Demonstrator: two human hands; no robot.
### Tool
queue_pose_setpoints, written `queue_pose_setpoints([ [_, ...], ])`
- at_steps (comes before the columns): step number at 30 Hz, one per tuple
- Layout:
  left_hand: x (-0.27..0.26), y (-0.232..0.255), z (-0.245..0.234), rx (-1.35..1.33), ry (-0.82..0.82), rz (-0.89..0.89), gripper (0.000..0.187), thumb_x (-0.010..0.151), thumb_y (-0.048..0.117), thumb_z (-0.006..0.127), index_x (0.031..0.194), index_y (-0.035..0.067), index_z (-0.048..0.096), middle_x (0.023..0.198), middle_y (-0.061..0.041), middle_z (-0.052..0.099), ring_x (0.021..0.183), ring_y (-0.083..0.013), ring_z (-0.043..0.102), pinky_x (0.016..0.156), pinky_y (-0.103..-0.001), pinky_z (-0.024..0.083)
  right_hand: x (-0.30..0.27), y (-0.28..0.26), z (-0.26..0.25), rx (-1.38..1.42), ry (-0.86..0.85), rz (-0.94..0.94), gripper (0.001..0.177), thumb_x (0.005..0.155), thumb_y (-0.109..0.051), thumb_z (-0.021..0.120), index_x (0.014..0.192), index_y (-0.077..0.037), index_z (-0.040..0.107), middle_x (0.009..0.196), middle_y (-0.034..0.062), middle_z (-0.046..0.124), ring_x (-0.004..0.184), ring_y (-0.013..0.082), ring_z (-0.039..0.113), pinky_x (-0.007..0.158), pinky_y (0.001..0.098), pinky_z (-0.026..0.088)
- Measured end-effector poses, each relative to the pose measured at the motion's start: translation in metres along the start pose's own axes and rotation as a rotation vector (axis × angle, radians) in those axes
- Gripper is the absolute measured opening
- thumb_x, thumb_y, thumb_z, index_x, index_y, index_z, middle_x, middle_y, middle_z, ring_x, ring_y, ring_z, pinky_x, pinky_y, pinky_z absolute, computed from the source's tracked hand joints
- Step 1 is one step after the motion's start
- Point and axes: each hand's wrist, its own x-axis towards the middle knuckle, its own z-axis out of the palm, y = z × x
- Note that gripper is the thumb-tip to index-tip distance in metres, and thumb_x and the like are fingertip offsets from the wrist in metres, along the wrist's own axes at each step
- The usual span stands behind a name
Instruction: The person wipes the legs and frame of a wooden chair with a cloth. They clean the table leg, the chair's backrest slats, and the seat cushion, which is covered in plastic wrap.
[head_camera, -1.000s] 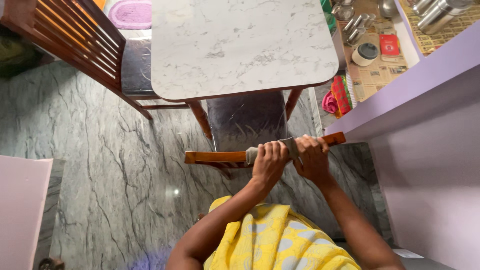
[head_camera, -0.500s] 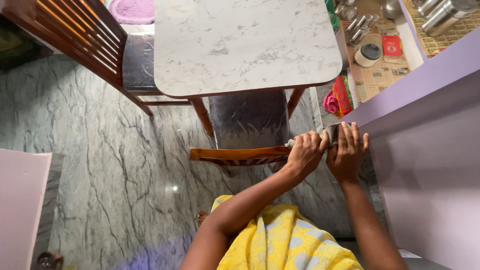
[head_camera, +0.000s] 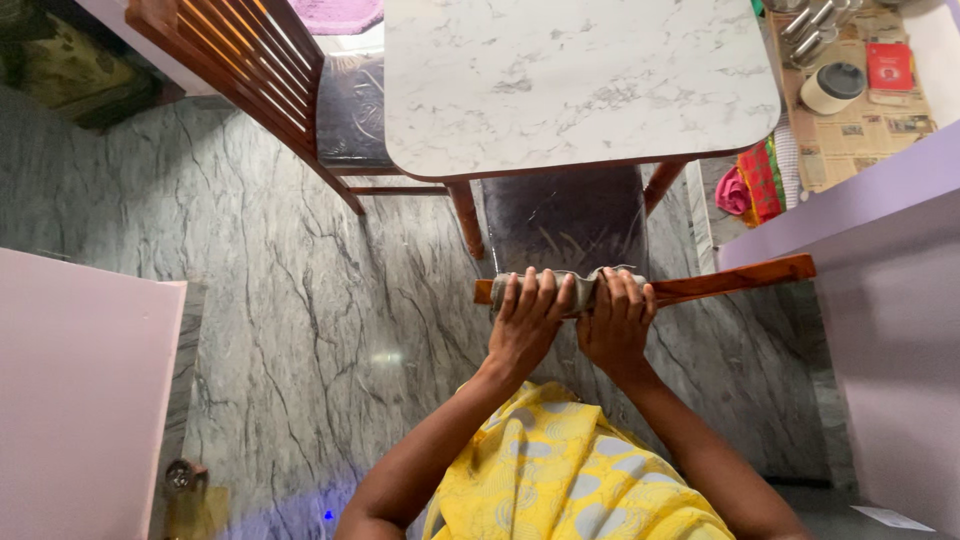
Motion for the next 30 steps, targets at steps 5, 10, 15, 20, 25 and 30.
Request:
queue_pose_setpoints([
  [5, -0.035, -0.047, -0.010, 0.027, 0.015, -0.112, 0.067, 0.098, 0.031, 0.060, 0.157, 0.010, 0.038, 0.157, -0.014, 0.041, 0.147, -0.0337, 0.038, 0.121, -0.058, 0.024, 0.013, -0.071, 0.019, -0.068, -0.061, -0.030, 0.057, 0.099, -0.037, 0.050, 0.141, 0.002, 0.055, 0.149, 0.0166, 0.052, 0.142, 0.0341, 0.043, 0.120, 0.0646, 0.017],
  [10, -0.058, -0.058, -0.018, 0.158, -0.151, -0.193, 0.070, 0.096, 0.029, 0.057, 0.160, 0.011, 0.035, 0.167, -0.010, 0.032, 0.154, -0.0305, 0.031, 0.124, -0.053, 0.018, 0.018, -0.117, 0.023, -0.088, -0.238, -0.084, 0.062, 0.101, -0.034, 0.049, 0.150, 0.003, 0.050, 0.161, 0.0184, 0.044, 0.153, 0.0329, 0.034, 0.124, 0.0590, 0.009],
  [15, -0.056, -0.041, -0.020, 0.058, -0.072, -0.250, 0.070, 0.099, 0.030, 0.056, 0.160, 0.005, 0.033, 0.168, -0.017, 0.028, 0.156, -0.0346, 0.024, 0.124, -0.055, 0.015, 0.017, -0.092, 0.011, -0.091, -0.156, -0.137, 0.057, 0.102, -0.031, 0.047, 0.153, -0.005, 0.048, 0.162, 0.0114, 0.043, 0.154, 0.0253, 0.032, 0.124, 0.0593, 0.006],
  [20, -0.025, -0.001, -0.009, 0.026, -0.161, -0.163, 0.076, 0.096, 0.029, 0.058, 0.160, 0.001, 0.029, 0.169, -0.021, 0.023, 0.158, -0.0362, 0.019, 0.126, -0.055, 0.013, 0.005, -0.029, -0.015, 0.089, -0.138, -0.065, 0.056, 0.103, -0.028, 0.045, 0.150, 0.001, 0.053, 0.157, 0.0161, 0.052, 0.151, 0.0301, 0.040, 0.127, 0.0572, 0.009],
  [25, 0.024, 0.063, 0.016, 0.021, -0.210, -0.016, 0.078, 0.092, 0.025, 0.059, 0.160, 0.000, 0.029, 0.165, -0.023, 0.026, 0.155, -0.0369, 0.023, 0.126, -0.055, 0.014, -0.011, 0.056, -0.035, 0.153, -0.038, 0.041, 0.053, 0.102, -0.030, 0.047, 0.143, 0.002, 0.061, 0.148, 0.0191, 0.060, 0.147, 0.0359, 0.048, 0.128, 0.0607, 0.012],
  [30, 0.074, 0.136, 0.040, -0.028, -0.094, 0.039, 0.073, 0.097, 0.026, 0.056, 0.159, -0.003, 0.030, 0.163, -0.027, 0.031, 0.153, -0.0408, 0.029, 0.125, -0.055, 0.020, -0.022, 0.138, -0.054, -0.047, -0.014, 0.161, 0.045, 0.109, -0.028, 0.052, 0.139, 0.001, 0.068, 0.148, 0.0158, 0.064, 0.148, 0.0335, 0.051, 0.128, 0.0647, 0.011],
])
